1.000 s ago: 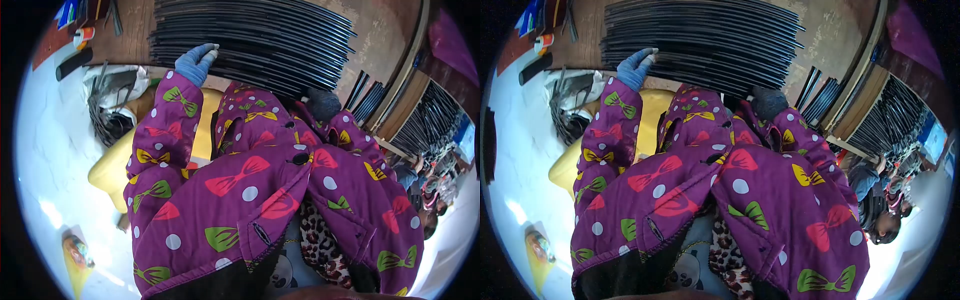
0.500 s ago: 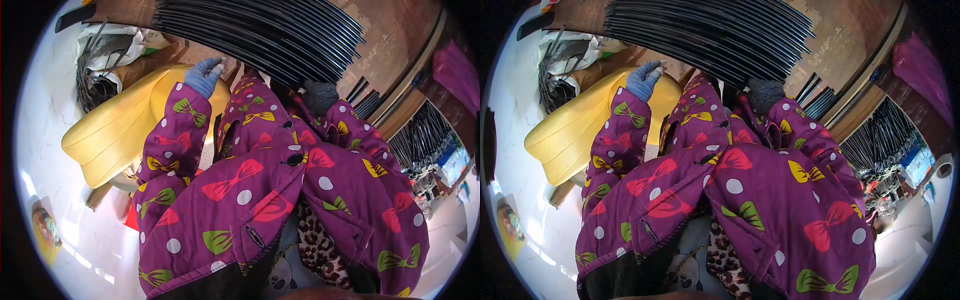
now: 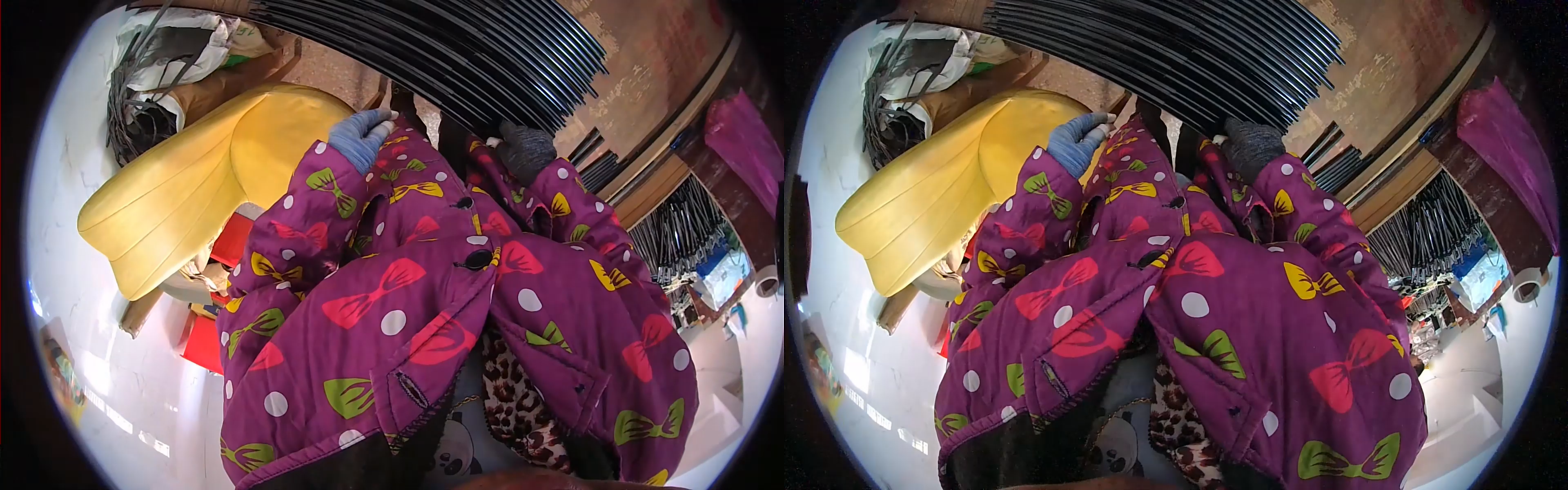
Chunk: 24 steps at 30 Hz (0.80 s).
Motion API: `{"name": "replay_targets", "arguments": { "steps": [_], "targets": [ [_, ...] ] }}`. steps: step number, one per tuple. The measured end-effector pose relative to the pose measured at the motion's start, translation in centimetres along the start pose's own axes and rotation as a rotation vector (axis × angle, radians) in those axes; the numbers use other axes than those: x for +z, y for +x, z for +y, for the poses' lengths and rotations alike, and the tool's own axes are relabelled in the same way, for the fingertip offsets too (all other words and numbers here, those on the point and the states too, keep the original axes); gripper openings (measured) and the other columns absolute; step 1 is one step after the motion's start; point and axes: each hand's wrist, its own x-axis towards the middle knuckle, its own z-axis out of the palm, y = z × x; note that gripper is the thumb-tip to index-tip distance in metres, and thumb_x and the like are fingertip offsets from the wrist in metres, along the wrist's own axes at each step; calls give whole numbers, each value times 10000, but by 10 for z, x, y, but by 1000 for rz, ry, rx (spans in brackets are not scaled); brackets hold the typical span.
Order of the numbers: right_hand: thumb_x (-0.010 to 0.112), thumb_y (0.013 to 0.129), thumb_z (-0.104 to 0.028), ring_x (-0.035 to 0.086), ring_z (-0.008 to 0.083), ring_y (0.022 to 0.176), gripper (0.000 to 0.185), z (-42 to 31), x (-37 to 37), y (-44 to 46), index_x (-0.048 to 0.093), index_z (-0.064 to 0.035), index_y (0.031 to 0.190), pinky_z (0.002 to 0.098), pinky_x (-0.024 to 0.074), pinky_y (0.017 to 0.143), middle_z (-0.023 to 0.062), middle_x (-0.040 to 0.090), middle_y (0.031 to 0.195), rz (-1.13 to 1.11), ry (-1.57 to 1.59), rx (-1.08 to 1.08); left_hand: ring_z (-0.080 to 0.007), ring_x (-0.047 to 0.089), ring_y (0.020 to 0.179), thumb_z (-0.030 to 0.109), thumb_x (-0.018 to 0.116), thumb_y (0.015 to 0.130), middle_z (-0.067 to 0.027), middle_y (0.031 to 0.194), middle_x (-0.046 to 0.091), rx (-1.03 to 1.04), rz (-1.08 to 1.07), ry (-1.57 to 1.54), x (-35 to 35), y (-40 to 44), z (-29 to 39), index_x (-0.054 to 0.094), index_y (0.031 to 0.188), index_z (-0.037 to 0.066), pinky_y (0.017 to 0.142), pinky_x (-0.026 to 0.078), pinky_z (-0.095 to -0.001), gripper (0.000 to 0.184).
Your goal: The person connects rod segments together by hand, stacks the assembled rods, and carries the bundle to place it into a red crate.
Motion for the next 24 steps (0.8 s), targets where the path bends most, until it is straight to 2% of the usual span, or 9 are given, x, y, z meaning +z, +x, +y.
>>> {"name": "replay_targets", "arguments": {
  "steps": [7, 10, 12, 13, 15, 16, 20, 23, 24],
  "targets": [
    [485, 774, -378, 573, 348, 822, 376, -6, 6, 4, 514, -44, 943, 443, 429, 712, 196, 590, 860, -46, -40, -60, -122, 575, 843, 62, 515, 841, -113, 929, 624, -56, -14, 124, 12, -13, 22, 552, 1055, -44, 771, 447, -221, 241],
    [486, 776, -360, 575, 349, 814, 363, -5, 4, 3, 509, -34, 935, 448, 430, 714, 199, 590, 850, -69, -51, -63, -153, 585, 835, 60, 482, 852, -127, 943, 613, -19, -40, -56, 26, -14, 18, 524, 1076, -65, 761, 470, -255, 260],
    [488, 778, -354, 578, 347, 809, 354, -4, 2, 1, 509, -36, 933, 450, 430, 713, 192, 594, 843, -50, -55, -94, -206, 592, 830, 52, 467, 851, -144, 938, 600, -265, -148, -410, 40, -8, 8, 511, 1082, -72, 758, 489, -293, 266],
    [491, 779, -348, 580, 344, 804, 346, -2, 1, -1, 509, -38, 932, 451, 431, 711, 186, 598, 837, -34, -53, -121, -206, 592, 830, 52, 467, 851, -144, 938, 600, -263, -146, -414, 49, -7, 7, 511, 1082, -72, 758, 489, -293, 266],
    [498, 776, -349, 580, 344, 800, 346, -3, 0, 1, 511, -42, 934, 451, 433, 709, 181, 600, 827, -32, -53, -107, -268, 576, 885, 46, 476, 842, -176, 976, 569, -313, -201, -680, 70, -2, 9, 467, 1125, -66, 767, 497, -338, 304],
    [505, 773, -350, 580, 344, 797, 346, -5, -2, 2, 513, -46, 937, 450, 435, 706, 176, 602, 818, -37, -45, -94, -287, 551, 939, 59, 505, 829, -186, 1012, 544, -369, -143, -789, 83, 1, 8, 423, 1154, -66, 782, 486, -379, 357],
    [502, 782, -379, 579, 340, 785, 342, -1, 9, 6, 514, -64, 916, 442, 441, 682, 188, 593, 797, 23, -150, -80, -302, 535, 928, 109, 591, 793, -162, 992, 530, -525, -99, -889, 111, 16, 15, 421, 1133, -60, 791, 454, -457, 416],
    [506, 782, -384, 580, 339, 733, 316, -8, -26, -5, 539, -80, 861, 442, 444, 636, 181, 584, 737, 105, -5, -175, -293, 528, 912, 129, 629, 772, -150, 979, 527, -519, -35, -882, 123, 23, 1, 433, 1120, -56, 786, 450, -442, 440],
    [535, 774, -361, 567, 350, 656, 281, -14, -50, -11, 558, -84, 810, 446, 441, 589, 170, 561, 656, 223, 21, -153, -266, 524, 905, 152, 641, 769, -130, 960, 525, -507, -56, -877, 126, 29, -11, 448, 1107, -53, 780, 450, -415, 441]
  ]
}}
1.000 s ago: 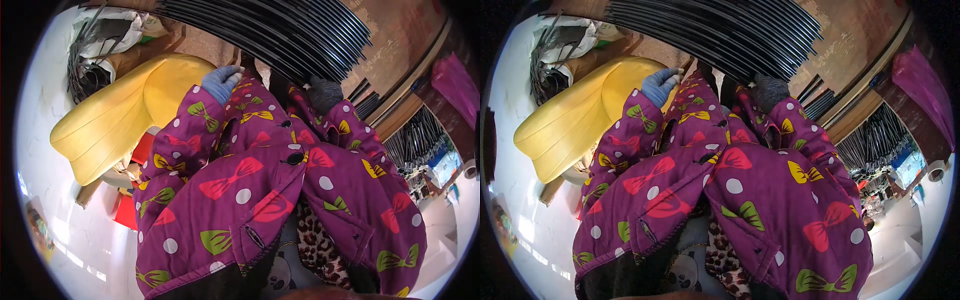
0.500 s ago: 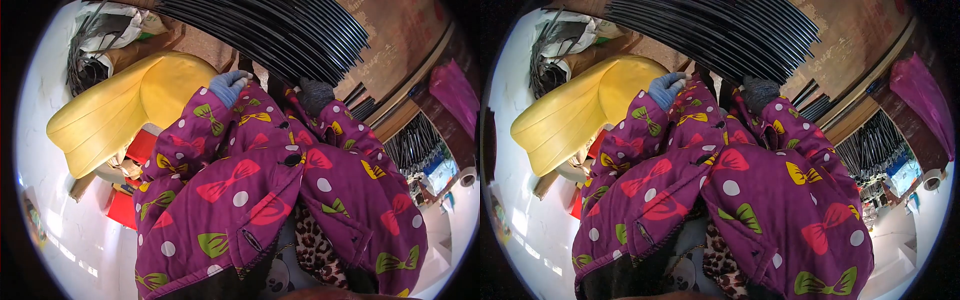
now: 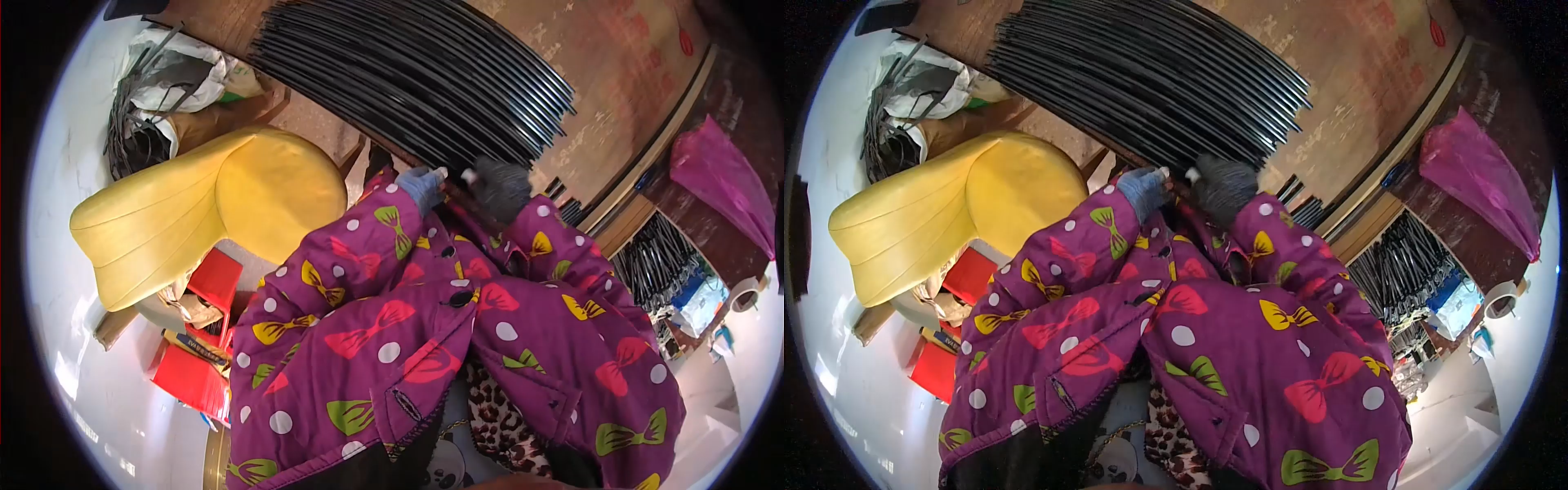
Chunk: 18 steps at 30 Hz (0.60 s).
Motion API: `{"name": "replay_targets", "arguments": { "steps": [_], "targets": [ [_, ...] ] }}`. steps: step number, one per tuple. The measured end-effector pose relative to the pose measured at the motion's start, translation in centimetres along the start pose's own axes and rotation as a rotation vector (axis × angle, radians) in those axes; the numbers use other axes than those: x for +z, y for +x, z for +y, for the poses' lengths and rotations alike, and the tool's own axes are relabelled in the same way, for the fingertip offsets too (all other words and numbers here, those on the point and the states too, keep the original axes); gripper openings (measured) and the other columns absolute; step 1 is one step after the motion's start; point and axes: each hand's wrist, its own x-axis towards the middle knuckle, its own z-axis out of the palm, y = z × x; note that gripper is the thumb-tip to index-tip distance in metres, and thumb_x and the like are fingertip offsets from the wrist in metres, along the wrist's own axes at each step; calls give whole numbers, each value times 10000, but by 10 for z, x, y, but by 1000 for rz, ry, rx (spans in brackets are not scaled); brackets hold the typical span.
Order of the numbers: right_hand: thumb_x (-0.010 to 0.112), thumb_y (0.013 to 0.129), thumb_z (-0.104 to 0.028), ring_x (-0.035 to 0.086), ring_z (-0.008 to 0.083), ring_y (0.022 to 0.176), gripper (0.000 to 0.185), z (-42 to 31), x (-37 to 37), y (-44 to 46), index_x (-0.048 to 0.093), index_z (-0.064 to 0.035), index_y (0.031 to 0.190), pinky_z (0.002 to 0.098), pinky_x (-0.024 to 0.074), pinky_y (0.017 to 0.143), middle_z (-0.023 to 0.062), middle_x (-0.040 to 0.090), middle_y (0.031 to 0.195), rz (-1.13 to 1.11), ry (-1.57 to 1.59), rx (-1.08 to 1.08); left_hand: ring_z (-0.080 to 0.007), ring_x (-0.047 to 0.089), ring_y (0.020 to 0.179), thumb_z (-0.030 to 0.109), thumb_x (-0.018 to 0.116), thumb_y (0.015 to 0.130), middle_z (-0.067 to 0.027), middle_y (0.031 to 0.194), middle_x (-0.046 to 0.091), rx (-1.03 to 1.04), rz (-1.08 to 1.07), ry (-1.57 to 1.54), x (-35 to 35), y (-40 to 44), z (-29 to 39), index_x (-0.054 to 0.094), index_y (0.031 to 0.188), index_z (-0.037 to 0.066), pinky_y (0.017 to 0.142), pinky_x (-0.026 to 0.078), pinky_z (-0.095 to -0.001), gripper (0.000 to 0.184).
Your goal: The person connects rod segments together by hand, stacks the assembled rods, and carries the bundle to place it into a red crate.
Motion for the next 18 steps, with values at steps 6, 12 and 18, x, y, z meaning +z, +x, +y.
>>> {"name": "replay_targets", "arguments": {
  "steps": [6, 12, 18],
  "targets": [
    [587, 743, -375, 536, 358, 882, 354, 78, -80, 91, 545, -95, 956, 457, 426, 708, 155, 569, 930, 695, -186, 94, -213, 549, 814, 196, 673, 751, -105, 901, 542, 99, 134, 96, 18, -12, 1, 483, 1032, -45, 717, 474, -338, 416],
    [541, 772, -369, 502, 369, 964, 391, 93, -87, 137, 518, -114, 1067, 449, 405, 818, 166, 527, 1052, 493, -186, 40, -212, 587, 605, 251, 720, 703, -96, 720, 566, 2, 357, 280, 4, 30, -15, 486, 913, -45, 539, 496, -287, 431],
    [561, 773, -217, 509, 364, 956, 318, 111, -77, 143, 514, -85, 1059, 418, 417, 809, 183, 547, 1005, 416, -3, -90, -261, 603, 725, 345, 719, 677, -157, 793, 595, -46, 381, 390, 17, 6, 11, 496, 1012, -65, 601, 491, -332, 575]
  ]
}}
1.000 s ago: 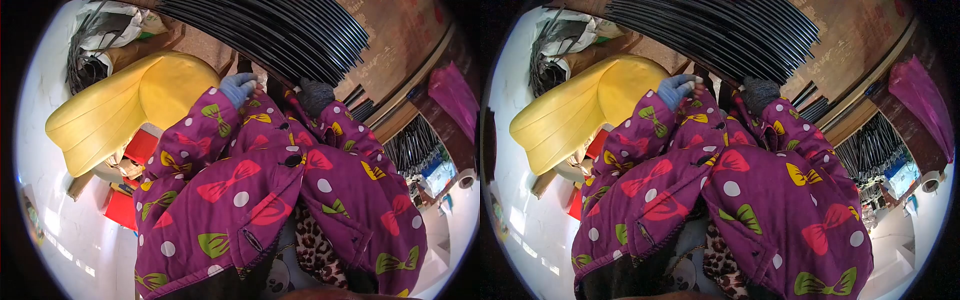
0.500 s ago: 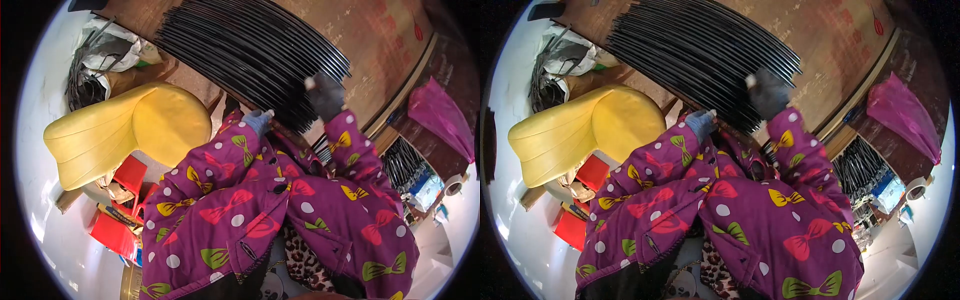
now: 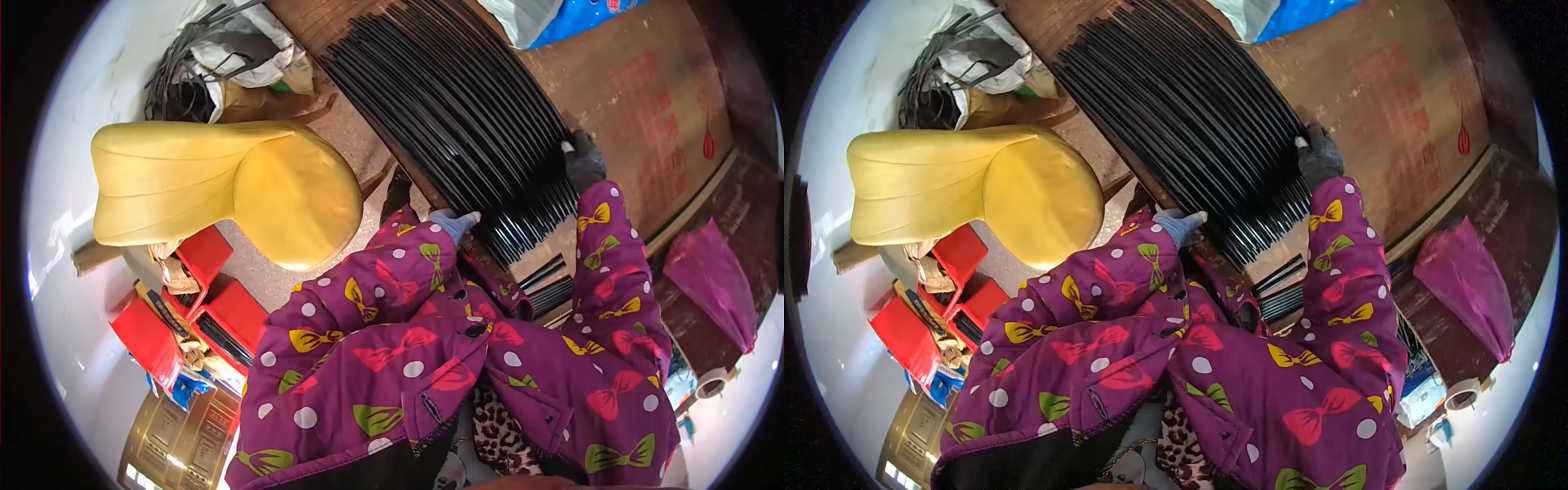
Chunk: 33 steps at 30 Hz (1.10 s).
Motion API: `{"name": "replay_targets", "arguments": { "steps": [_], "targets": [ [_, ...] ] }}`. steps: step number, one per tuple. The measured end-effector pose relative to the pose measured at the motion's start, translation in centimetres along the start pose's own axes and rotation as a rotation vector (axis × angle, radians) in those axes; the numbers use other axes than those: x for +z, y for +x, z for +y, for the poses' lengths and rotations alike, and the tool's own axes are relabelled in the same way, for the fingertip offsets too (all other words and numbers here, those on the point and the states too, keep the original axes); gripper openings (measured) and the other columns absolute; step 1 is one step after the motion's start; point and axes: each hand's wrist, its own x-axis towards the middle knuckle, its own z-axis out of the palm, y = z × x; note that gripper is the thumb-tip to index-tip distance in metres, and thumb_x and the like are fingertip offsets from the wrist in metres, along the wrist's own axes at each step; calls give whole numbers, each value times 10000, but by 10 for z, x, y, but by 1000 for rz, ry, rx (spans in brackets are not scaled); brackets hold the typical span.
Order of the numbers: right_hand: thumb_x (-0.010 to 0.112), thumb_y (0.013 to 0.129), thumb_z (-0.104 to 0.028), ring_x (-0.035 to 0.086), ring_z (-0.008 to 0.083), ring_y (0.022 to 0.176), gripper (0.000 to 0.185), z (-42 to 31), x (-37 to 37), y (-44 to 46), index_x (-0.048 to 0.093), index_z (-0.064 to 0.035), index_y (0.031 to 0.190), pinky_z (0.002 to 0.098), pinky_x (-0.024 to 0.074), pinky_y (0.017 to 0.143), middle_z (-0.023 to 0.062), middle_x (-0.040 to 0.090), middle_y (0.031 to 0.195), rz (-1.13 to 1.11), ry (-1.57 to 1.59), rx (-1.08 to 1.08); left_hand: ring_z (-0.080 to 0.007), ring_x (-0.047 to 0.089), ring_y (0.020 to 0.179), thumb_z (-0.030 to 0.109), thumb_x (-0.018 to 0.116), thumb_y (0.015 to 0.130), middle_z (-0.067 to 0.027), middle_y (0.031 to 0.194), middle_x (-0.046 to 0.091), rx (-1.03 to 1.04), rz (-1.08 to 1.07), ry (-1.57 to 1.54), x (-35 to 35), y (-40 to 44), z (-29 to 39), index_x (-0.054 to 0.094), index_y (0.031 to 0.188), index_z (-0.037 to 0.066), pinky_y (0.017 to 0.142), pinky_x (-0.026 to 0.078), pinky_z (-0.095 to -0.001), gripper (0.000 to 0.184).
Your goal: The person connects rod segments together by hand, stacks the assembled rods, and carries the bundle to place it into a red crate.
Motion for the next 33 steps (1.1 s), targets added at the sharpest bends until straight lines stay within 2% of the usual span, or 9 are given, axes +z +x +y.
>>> {"name": "replay_targets", "arguments": {
  "steps": [1, 2, 5, 18, 21, 25, 27, 29, 33],
  "targets": [
    [561, 773, -217, 509, 364, 956, 318, -9, 0, -5, 514, -85, 1059, 418, 417, 809, 183, 547, 1005, -4, 2, -12, -279, 610, 801, 424, 710, 666, -182, 905, 610, 91, -16, 178, -6, -11, 8, 495, 1077, -75, 657, 488, -356, 681],
    [561, 775, -210, 513, 368, 951, 318, -19, -1, -9, 512, -78, 1060, 417, 421, 803, 185, 549, 1005, 6, 1, -23, -314, 581, 905, 460, 720, 632, -188, 1001, 592, -67, -78, 153, -17, -63, 52, 488, 1118, -49, 766, 464, -375, 741],
    [561, 773, -195, 521, 376, 943, 314, -29, 4, -17, 515, -49, 1047, 414, 424, 799, 196, 559, 986, 43, -20, -29, -327, 541, 990, 477, 723, 613, -201, 1066, 563, -52, -7, 68, -1, 6, 2, 489, 1130, -37, 843, 427, -381, 765],
    [557, 807, -298, 504, 357, 1029, 460, -62, 30, -71, 499, 24, 1130, 379, 384, 889, 235, 533, 1086, -195, 108, 102, -339, 480, 1079, 585, 719, 518, -223, 1150, 501, -130, 47, 319, -13, -34, 30, 433, 1176, -46, 890, 398, -380, 956],
    [541, 817, -295, 500, 352, 1036, 457, -61, 38, -82, 489, 18, 1145, 376, 376, 898, 235, 530, 1089, -208, 127, 50, -340, 479, 1080, 577, 726, 513, -225, 1155, 498, -6, 53, 239, -7, -26, 18, 433, 1176, -48, 893, 396, -384, 957],
    [558, 800, -343, 484, 364, 1051, 529, -85, 28, -84, 465, 34, 1160, 380, 369, 907, 247, 509, 1113, -265, 166, 78, -315, 541, 967, 544, 755, 496, -191, 1075, 554, -25, 143, 216, -12, -51, 32, 493, 1124, -27, 834, 425, -375, 888],
    [651, 714, -389, 467, 356, 1087, 685, -94, 27, -89, 434, 69, 1175, 358, 355, 931, 267, 491, 1132, -247, 67, 120, -300, 590, 866, 535, 765, 490, -164, 1009, 595, 21, 165, 244, -12, -56, 30, 538, 1083, -8, 781, 452, -369, 835],
    [683, 671, -408, 458, 355, 1097, 759, -101, 28, -88, 411, 74, 1190, 358, 353, 935, 270, 478, 1147, -304, 16, 136, -297, 581, 898, 568, 752, 476, -155, 1016, 596, 310, -56, -104, -14, -58, 24, 545, 1087, 14, 801, 445, -368, 851],
    [712, 605, -468, 469, 374, 1068, 848, -111, 20, -83, 405, 68, 1185, 388, 370, 914, 264, 476, 1140, -384, 32, 170, -263, 584, 906, 430, 802, 488, -145, 994, 608, 151, 41, 19, -18, -69, 37, 566, 1048, 5, 789, 454, -326, 742]
  ]
}}
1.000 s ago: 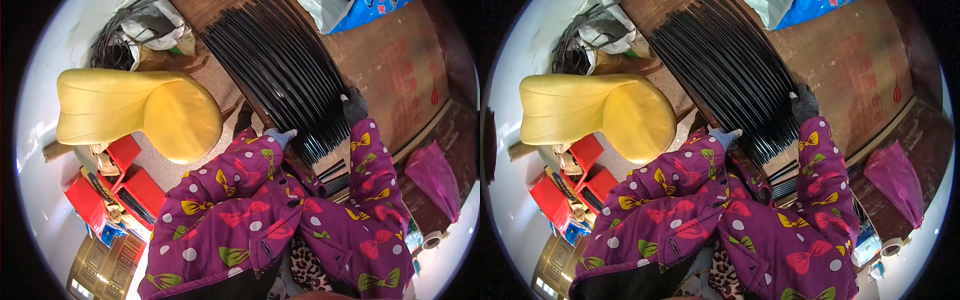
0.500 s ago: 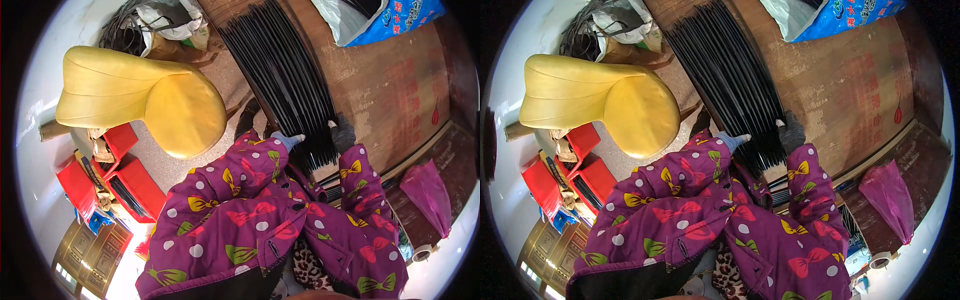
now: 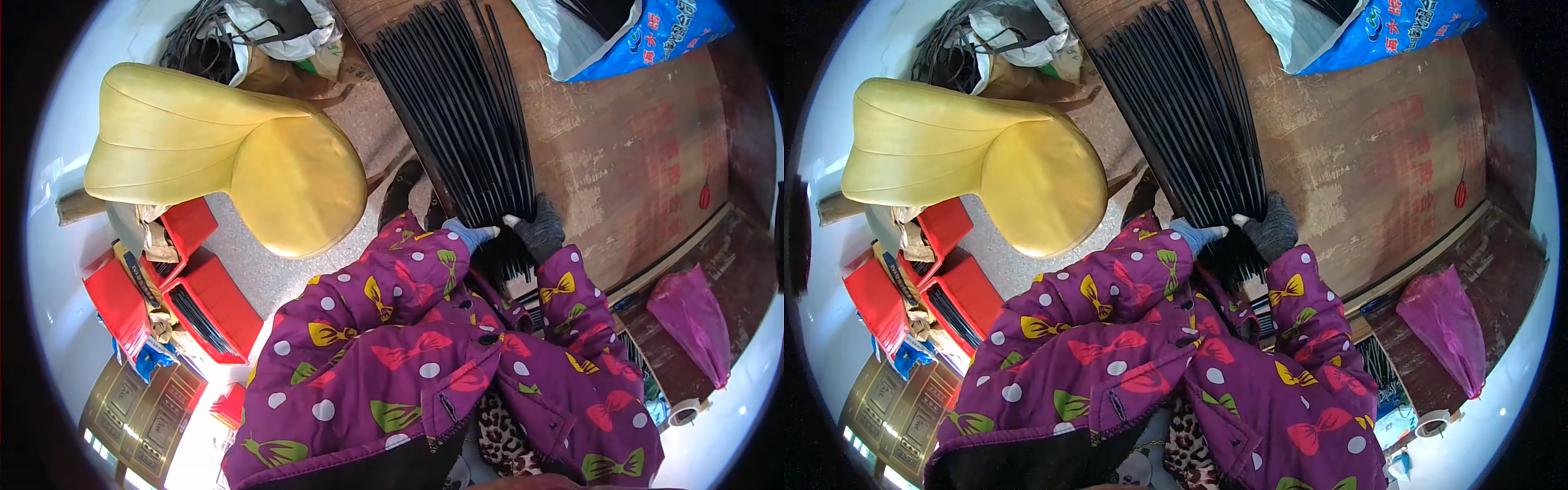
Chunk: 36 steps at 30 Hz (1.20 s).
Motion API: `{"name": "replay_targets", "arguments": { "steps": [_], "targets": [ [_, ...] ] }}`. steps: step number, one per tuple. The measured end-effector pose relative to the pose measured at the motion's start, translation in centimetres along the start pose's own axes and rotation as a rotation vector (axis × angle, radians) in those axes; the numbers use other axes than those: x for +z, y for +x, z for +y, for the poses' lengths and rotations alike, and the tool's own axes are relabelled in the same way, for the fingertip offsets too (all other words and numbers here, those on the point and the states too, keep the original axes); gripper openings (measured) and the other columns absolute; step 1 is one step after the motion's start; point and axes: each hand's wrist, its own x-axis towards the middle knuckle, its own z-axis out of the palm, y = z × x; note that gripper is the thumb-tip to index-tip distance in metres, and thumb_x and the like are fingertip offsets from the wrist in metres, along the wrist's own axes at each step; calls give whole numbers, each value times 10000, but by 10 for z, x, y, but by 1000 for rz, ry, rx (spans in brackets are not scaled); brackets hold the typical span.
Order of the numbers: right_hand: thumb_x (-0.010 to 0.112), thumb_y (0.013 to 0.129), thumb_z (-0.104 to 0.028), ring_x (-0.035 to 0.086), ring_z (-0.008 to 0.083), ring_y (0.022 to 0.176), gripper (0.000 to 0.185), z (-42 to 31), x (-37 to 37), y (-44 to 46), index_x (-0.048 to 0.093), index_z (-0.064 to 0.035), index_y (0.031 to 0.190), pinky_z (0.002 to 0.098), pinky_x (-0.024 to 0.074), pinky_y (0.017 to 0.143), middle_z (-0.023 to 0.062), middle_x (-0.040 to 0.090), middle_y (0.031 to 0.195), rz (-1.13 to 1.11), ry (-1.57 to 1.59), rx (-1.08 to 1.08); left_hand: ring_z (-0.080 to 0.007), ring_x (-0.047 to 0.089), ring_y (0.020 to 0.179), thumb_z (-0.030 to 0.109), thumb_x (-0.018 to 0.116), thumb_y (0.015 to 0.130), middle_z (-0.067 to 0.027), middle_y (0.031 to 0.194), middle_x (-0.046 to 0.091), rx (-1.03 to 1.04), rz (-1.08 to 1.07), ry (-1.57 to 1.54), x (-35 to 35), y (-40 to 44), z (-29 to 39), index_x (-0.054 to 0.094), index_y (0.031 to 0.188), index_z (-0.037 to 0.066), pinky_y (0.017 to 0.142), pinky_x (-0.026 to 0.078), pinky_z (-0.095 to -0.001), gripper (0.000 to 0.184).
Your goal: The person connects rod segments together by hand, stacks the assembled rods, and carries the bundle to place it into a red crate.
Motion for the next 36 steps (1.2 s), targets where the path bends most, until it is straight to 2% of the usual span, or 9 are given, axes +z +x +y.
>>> {"name": "replay_targets", "arguments": {
  "steps": [2, 3, 6, 11, 16, 18, 20, 23, 36],
  "targets": [
    [712, 609, -462, 470, 371, 1068, 839, 1, 0, 1, 406, 68, 1184, 389, 371, 914, 262, 477, 1139, -3, -24, -7, -291, 554, 974, 572, 739, 490, -156, 1043, 589, -42, 42, 237, 0, 1, 0, 559, 1086, 36, 846, 417, -356, 822],
    [712, 612, -455, 472, 368, 1068, 831, 2, 0, 1, 407, 67, 1182, 389, 372, 913, 259, 477, 1139, -4, -46, -10, -291, 554, 974, 572, 739, 490, -156, 1043, 589, -46, 42, 232, 0, 2, -2, 559, 1086, 36, 846, 417, -356, 822],
    [712, 617, -442, 473, 363, 1069, 820, 6, 3, -2, 405, 67, 1182, 387, 375, 910, 258, 475, 1143, 28, -45, -42, -282, 553, 978, 525, 740, 534, -144, 1046, 591, 11, 7, 235, 7, 17, -18, 561, 1090, 45, 851, 412, -347, 755],
    [714, 617, -428, 485, 368, 1041, 796, 0, 1, -6, 416, 65, 1167, 390, 380, 900, 253, 491, 1111, 59, -78, -82, -257, 551, 991, 480, 721, 593, -133, 1048, 595, 188, -87, -33, 4, 11, -26, 569, 1082, 46, 858, 407, -337, 671],
    [723, 610, -403, 507, 365, 993, 737, 4, 11, -6, 449, 39, 1133, 399, 396, 868, 232, 515, 1064, 93, -42, -66, -256, 558, 976, 456, 736, 591, -121, 1044, 598, 120, -9, 8, 4, 1, -18, 558, 1095, 44, 859, 409, -332, 675],
    [730, 608, -367, 523, 351, 968, 691, 1, 7, -6, 468, 19, 1118, 397, 409, 846, 217, 533, 1038, -73, 189, -76, -255, 559, 974, 445, 743, 589, -116, 1043, 599, 68, 59, 68, 3, -1, -18, 551, 1104, 43, 858, 411, -331, 680],
    [734, 607, -350, 529, 345, 956, 672, 2, 7, -7, 475, 15, 1109, 397, 415, 835, 211, 539, 1023, -86, 244, -88, -249, 559, 971, 389, 778, 571, -118, 1041, 597, 141, -108, -212, 3, 3, -27, 534, 1112, 25, 859, 416, -327, 696],
    [738, 606, -322, 540, 338, 942, 653, 4, 7, -6, 481, 12, 1106, 393, 423, 824, 204, 553, 1006, -92, 276, -116, -249, 558, 971, 317, 807, 551, -136, 1035, 594, 124, -89, -315, 3, -4, -21, 532, 1098, -2, 865, 417, -325, 690],
    [750, 608, -270, 594, 309, 869, 586, 37, 34, 6, 529, 23, 1064, 364, 457, 789, 188, 613, 934, -334, 434, -88, -222, 557, 968, 225, 865, 440, -132, 1056, 583, 77, -25, -400, 36, 40, -63, 490, 1121, -18, 864, 429, -334, 815]
  ]
}}
